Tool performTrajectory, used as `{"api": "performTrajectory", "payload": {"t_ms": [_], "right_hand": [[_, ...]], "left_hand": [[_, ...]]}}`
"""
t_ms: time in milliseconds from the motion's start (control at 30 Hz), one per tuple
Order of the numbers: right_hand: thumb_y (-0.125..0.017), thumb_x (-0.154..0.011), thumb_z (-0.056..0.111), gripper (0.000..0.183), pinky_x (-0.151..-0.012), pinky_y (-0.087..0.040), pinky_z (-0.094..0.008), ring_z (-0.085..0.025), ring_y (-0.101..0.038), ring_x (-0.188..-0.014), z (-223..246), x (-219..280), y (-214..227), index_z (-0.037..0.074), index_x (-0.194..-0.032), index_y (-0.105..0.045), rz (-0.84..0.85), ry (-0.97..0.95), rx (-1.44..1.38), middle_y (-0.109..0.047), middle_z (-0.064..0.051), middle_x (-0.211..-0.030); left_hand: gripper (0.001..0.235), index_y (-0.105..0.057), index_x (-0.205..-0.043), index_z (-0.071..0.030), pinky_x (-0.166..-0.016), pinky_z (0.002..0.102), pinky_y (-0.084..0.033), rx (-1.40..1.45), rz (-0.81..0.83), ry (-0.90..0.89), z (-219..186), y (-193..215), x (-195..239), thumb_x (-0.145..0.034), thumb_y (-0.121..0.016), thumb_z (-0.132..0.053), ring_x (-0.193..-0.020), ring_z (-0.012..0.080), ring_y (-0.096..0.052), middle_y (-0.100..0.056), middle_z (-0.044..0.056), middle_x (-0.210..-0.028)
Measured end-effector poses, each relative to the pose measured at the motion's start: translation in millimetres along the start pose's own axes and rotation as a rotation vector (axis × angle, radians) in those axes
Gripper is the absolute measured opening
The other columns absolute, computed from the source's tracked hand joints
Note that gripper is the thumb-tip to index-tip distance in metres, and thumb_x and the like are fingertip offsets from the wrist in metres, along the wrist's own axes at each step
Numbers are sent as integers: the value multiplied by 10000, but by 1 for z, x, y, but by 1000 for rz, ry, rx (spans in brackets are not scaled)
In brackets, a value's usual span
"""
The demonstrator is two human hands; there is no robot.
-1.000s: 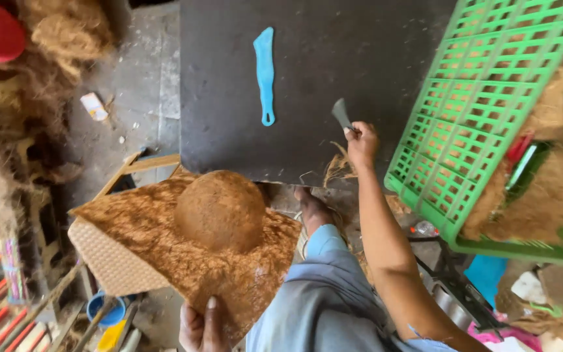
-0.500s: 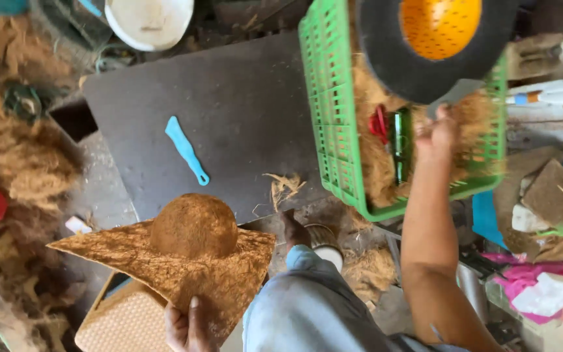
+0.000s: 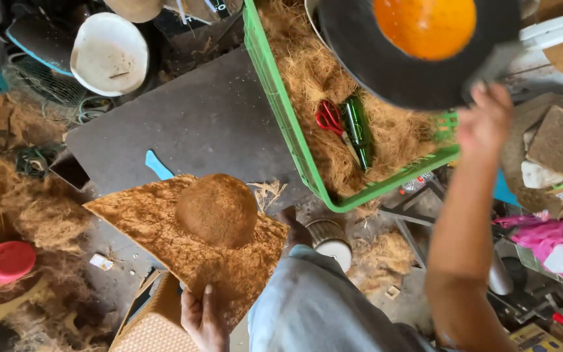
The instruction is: The person places a coconut-fiber hat on a workbench, retrieves a hammer and a metal punch, then sits on the floor. They repeatedly position the punch on the hat brim and strike it with the hammer to create a series of holes along the edge.
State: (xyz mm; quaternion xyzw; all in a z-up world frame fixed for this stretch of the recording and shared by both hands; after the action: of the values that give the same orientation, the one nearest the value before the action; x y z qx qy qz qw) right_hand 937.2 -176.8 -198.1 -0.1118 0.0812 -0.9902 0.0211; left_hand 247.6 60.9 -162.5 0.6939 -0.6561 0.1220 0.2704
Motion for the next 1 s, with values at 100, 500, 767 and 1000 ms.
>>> {"api": "performTrajectory", "payload": {"t_ms": [100,500,767,1000], "right_hand": [[-737,-875,61,234,-699,-383,-266,-70,-497,-814,12,37,74,196,-870,-547,45,-33,91,-507,73,-853],[-760,-944,120,147,-728,-428,-458,-271,-536,-942,27,38,36,-19,-962,-719,-16,807,1066,-565,-124,-993],[-736,-836,208,241,-697,-552,-337,-208,-750,-784,-83,-52,-234,103,-1032,-829,502,1026,1322,-786,-97,-853],[-725,-901,20,71,-885,-450,-369,-247,-644,-837,-216,151,-358,42,-954,-682,857,545,592,-681,-103,-882]], "left_hand": [[296,-642,-1218,-16,-885,347,-555,-72,56,-23,9,-6,-5,-933,-610,-91,-1035,197,-641,-695,108,-1143],[310,-651,-1222,-31,-900,351,-582,-91,56,4,0,-25,-7,-921,-624,-93,-1031,209,-666,-712,102,-1134],[249,-681,-1132,-67,-812,304,-538,-239,-97,83,21,10,4,-908,-619,-156,-958,150,-626,-713,38,-1034],[209,-681,-1101,-46,-798,279,-511,-36,-220,141,50,53,17,-917,-591,-89,-915,146,-621,-696,52,-969]]}}
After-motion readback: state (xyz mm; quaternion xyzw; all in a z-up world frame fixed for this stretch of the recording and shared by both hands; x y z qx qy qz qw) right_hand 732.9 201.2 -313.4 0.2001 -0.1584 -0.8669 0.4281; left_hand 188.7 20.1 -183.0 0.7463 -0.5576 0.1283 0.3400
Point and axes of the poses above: each hand's wrist, its own x-axis away from the middle knuckle, its own y-axis out of the back of the hand, z = x × y, the point moved 8 cm from there along -x, towards the middle knuckle
